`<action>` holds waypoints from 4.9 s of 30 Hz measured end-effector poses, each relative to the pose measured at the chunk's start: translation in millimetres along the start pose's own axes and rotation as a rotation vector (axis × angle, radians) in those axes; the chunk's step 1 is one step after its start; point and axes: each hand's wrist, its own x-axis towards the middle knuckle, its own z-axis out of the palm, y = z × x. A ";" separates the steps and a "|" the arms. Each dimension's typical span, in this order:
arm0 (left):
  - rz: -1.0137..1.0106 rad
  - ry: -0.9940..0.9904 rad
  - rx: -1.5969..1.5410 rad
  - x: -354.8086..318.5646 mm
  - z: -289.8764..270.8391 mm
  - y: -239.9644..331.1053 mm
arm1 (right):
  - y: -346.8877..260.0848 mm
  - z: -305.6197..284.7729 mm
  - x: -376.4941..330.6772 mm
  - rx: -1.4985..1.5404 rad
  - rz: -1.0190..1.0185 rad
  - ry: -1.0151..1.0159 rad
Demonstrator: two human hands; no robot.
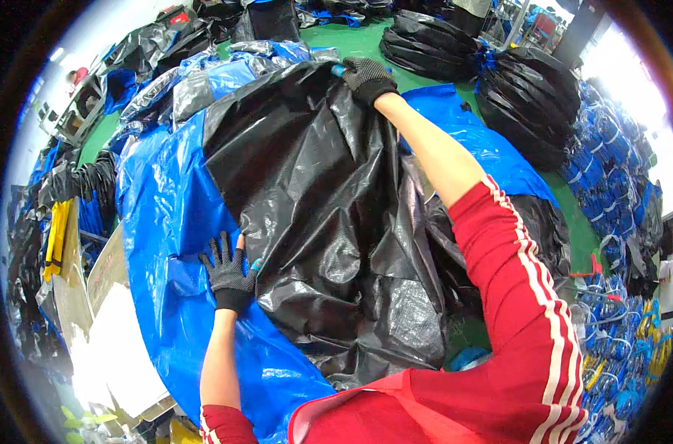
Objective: The person repeatedly picks up blue and black soft goods, folds them, and places them into clear plastic bags on a table. The person handles each item one at a time, folds it, and inserts it into a bag, then sets the bag aside.
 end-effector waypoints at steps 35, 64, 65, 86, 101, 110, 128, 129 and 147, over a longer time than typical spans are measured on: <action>0.491 -1.022 -1.346 -84.9 -63.9 228.5 | -10.7 20.6 -166.5 -0.351 -0.023 -0.705; -0.837 0.378 -0.066 -63.7 1.9 -235.1 | -65.8 -12.9 -70.8 -0.295 -0.511 -0.124; -0.570 0.246 0.042 -54.7 -9.7 -207.2 | -69.5 -7.8 -99.8 -0.376 -0.511 -0.288; 0.149 -0.128 -0.225 31.7 -22.1 57.5 | -40.0 -132.0 -183.8 -0.468 0.353 -0.431; 0.031 -0.160 -0.148 39.0 -15.1 52.3 | -6.6 -119.8 -192.4 -0.171 -0.431 -0.222; 0.060 -0.113 -0.480 37.2 -28.0 41.2 | -94.1 -33.5 3.8 0.371 -0.550 -0.527; 0.059 0.068 -0.234 132.6 52.2 -90.0 | -134.0 266.7 76.8 -0.209 -0.246 -0.459; 0.104 0.118 -0.210 137.2 51.7 -94.1 | -136.9 269.9 80.7 -0.180 -0.243 -0.494; 0.130 -0.172 -0.185 109.0 -14.3 -7.7 | -195.1 -29.9 -58.0 0.100 -0.814 -0.610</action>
